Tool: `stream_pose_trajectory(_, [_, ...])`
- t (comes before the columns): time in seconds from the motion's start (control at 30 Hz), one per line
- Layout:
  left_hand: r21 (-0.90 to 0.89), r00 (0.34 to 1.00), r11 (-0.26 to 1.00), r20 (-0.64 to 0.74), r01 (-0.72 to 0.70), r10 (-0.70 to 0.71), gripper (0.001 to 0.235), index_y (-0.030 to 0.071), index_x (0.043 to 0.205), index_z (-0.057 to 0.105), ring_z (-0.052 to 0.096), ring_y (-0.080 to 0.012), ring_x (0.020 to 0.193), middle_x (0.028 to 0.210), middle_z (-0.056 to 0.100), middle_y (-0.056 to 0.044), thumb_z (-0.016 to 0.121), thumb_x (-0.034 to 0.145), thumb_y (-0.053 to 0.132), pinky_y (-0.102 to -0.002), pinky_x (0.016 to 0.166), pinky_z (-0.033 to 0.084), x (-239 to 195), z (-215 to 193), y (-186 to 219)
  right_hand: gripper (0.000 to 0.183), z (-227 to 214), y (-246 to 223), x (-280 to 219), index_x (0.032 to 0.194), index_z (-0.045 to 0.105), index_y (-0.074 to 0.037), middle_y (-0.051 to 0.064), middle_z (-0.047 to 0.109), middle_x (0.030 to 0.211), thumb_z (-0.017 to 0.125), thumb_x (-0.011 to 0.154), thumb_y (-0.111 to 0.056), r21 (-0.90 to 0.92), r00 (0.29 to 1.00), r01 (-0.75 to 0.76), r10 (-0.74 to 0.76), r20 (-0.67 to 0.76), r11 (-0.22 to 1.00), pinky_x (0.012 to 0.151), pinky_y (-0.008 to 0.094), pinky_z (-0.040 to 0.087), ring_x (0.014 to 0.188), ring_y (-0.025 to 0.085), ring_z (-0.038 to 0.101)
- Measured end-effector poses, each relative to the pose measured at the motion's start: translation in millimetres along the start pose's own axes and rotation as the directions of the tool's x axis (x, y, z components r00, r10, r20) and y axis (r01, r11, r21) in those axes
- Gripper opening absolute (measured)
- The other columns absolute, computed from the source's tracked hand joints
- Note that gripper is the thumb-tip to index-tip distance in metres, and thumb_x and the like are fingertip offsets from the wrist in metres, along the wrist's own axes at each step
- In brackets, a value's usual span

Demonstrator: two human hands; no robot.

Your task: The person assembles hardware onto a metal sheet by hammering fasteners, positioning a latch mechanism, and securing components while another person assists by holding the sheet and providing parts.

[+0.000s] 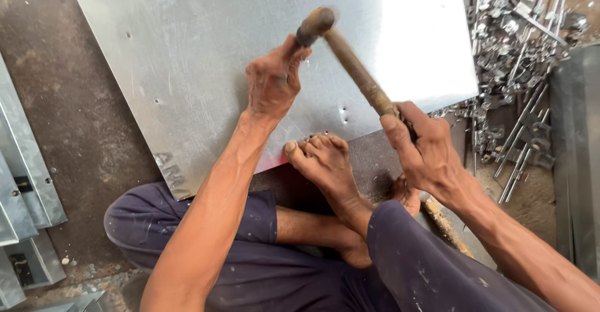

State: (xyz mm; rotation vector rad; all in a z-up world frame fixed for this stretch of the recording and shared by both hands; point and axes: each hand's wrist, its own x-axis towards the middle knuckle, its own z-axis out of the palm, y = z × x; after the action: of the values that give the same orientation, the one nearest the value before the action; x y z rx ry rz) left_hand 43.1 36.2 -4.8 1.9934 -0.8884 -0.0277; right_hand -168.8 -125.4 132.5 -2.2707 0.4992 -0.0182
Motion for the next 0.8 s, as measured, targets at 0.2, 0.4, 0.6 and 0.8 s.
stream_pose_trajectory(0.2, [-0.347,0.996,0.937,-0.076,0.025,-0.054,0.017,0.011,0.117,0.065,0.071,-0.018,0.076,0.085,0.072,-0.003,0.061,0.11,0.026,-0.033,0.064,0.059,9,-3,-1,0.035,-5,2,-9,0.115,0.058,0.0,-0.002,0.054,0.066,0.042,0.113,-0.032,0.115,0.964,0.195,-0.169,-0.204,0.974,0.042,0.024,0.039,0.05,0.006,0.048])
stream_pose_trajectory(0.4, [-0.106,0.999,0.994,-0.028,0.034,-0.037,0.013,0.007,0.108,0.07,0.071,-0.0237,0.073,0.083,0.073,-0.01,0.067,0.107,0.02,-0.036,0.06,0.055,5,-5,3,0.035,3,6,-5,0.108,0.064,0.001,0.0,0.05,0.053,0.048,0.104,-0.03,0.01,0.981,-0.183,0.182,0.071,0.983,0.037,0.029,0.035,0.041,0.01,0.044])
stream_pose_trajectory(0.6, [-0.351,0.973,0.921,-0.092,0.168,-0.213,0.017,0.006,0.112,0.066,0.078,-0.0131,0.089,0.087,0.074,-0.006,0.06,0.109,0.021,-0.03,0.067,0.064,5,-30,-5,0.038,-8,-8,-11,0.109,0.06,0.003,-0.003,0.054,0.063,0.044,0.11,-0.032,0.12,0.987,0.119,-0.104,-0.126,0.986,0.042,0.023,0.039,0.047,0.005,0.048])
stream_pose_trajectory(0.8, [-0.205,0.997,0.977,-0.051,0.051,-0.063,0.014,0.006,0.114,0.066,0.078,-0.0156,0.086,0.096,0.078,-0.005,0.062,0.109,0.019,-0.029,0.066,0.061,-9,-31,-4,0.037,-6,-20,-14,0.112,0.06,0.0,-0.004,0.058,0.069,0.044,0.114,-0.033,0.098,0.939,0.286,-0.258,-0.229,0.953,0.044,0.02,0.041,0.052,0.003,0.05])
